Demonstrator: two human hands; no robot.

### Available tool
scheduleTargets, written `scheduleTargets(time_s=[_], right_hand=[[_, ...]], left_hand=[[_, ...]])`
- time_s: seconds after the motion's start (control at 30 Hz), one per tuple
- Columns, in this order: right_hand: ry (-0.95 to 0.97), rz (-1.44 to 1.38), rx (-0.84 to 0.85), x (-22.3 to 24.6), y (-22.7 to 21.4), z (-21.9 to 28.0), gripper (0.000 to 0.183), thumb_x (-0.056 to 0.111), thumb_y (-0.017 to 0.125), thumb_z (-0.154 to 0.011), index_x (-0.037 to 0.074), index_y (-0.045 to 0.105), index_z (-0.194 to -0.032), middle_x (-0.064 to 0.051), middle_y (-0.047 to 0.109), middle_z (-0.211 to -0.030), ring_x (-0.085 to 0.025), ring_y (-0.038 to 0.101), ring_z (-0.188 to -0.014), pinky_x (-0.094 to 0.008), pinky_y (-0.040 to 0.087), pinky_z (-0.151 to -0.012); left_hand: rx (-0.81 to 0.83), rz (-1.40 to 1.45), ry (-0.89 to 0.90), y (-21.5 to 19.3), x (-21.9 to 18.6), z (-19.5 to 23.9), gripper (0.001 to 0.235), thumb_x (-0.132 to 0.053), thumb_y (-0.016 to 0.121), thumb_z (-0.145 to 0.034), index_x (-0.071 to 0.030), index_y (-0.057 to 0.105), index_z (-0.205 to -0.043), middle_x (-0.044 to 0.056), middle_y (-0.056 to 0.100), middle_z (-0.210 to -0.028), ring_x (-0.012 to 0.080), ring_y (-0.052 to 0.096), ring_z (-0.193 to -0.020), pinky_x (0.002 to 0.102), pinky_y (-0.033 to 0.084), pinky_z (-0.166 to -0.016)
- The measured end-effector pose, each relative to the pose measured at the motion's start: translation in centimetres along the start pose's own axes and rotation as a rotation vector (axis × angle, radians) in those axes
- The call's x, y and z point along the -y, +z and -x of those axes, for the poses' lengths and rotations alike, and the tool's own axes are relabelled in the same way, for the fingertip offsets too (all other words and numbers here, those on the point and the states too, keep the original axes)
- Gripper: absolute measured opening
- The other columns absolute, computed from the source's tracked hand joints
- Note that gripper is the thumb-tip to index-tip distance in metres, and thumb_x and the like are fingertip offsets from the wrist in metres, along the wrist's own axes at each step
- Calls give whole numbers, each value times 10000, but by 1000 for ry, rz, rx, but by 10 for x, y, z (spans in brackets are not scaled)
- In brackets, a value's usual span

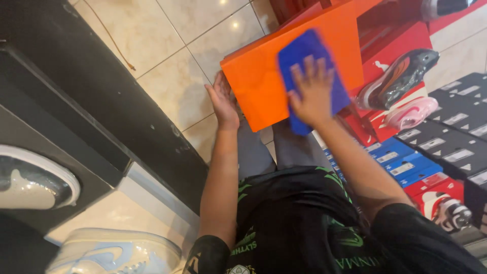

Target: The recorder cleans multiple shoeboxes and a shoe using a blue cloth.

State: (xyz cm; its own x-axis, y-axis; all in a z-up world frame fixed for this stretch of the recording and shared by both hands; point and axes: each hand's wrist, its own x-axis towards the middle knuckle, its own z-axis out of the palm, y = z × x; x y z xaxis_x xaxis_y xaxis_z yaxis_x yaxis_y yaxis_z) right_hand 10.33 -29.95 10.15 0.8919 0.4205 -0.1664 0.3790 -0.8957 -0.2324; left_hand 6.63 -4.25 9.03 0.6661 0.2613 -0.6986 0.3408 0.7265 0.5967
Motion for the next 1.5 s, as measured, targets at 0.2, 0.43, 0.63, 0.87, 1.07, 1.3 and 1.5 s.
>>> scheduleTargets(time_s=[0.2,0.43,0.63,0.87,1.07,1.3,1.5], right_hand=[[286,4,-8,21,-26,-72,781,422,581,-1036,189,226,-1691,-149,43,-1716,-449,-25,-1559,-710,28,-1241],[-150,-50,-6,122,-5,-22,634,462,491,-1037,229,365,-1614,-155,267,-1683,-452,231,-1545,-669,226,-1198],[168,-16,-24,-21,-27,-17,683,560,327,-1062,213,314,-1650,-160,158,-1709,-484,87,-1548,-758,102,-1178],[218,23,13,25,-19,-82,721,520,429,-1088,219,179,-1694,-146,26,-1721,-428,-41,-1566,-671,-1,-1247],[-81,-120,-79,42,5,-12,679,531,486,-982,308,364,-1611,-81,228,-1709,-400,144,-1569,-661,80,-1206],[173,-29,-118,-82,-47,-91,720,582,477,-1056,221,334,-1663,-158,153,-1701,-456,58,-1533,-663,60,-1185],[-162,-156,-25,1,-24,-73,739,465,546,-963,317,284,-1638,-103,157,-1721,-418,141,-1574,-683,125,-1210]], left_hand=[[-79,69,-99,-1,3,-13,851,-738,226,-916,-191,513,-1502,18,589,-1493,174,529,-1394,293,451,-832],[83,328,85,9,2,-8,853,-697,235,-997,-29,534,-1436,197,615,-1402,318,544,-1351,423,390,-1189],[0,-59,170,13,24,-19,528,-286,569,-1025,-83,478,-1504,113,634,-1401,205,635,-1231,349,539,-999],[-177,-455,406,0,61,-43,474,-336,382,-1087,-36,417,-1453,164,497,-1461,260,490,-1348,367,396,-1133],[-383,-835,539,46,33,-12,525,-241,427,-1148,-216,276,-1650,225,361,-1635,331,342,-1513,450,268,-1271],[-456,-935,463,79,22,12,754,-361,669,-1054,-222,227,-1649,359,447,-1516,480,438,-1415,555,357,-1203],[-502,-1041,454,72,19,5,664,-365,604,-1109,-137,256,-1627,351,429,-1531,505,416,-1419,576,346,-1179]])
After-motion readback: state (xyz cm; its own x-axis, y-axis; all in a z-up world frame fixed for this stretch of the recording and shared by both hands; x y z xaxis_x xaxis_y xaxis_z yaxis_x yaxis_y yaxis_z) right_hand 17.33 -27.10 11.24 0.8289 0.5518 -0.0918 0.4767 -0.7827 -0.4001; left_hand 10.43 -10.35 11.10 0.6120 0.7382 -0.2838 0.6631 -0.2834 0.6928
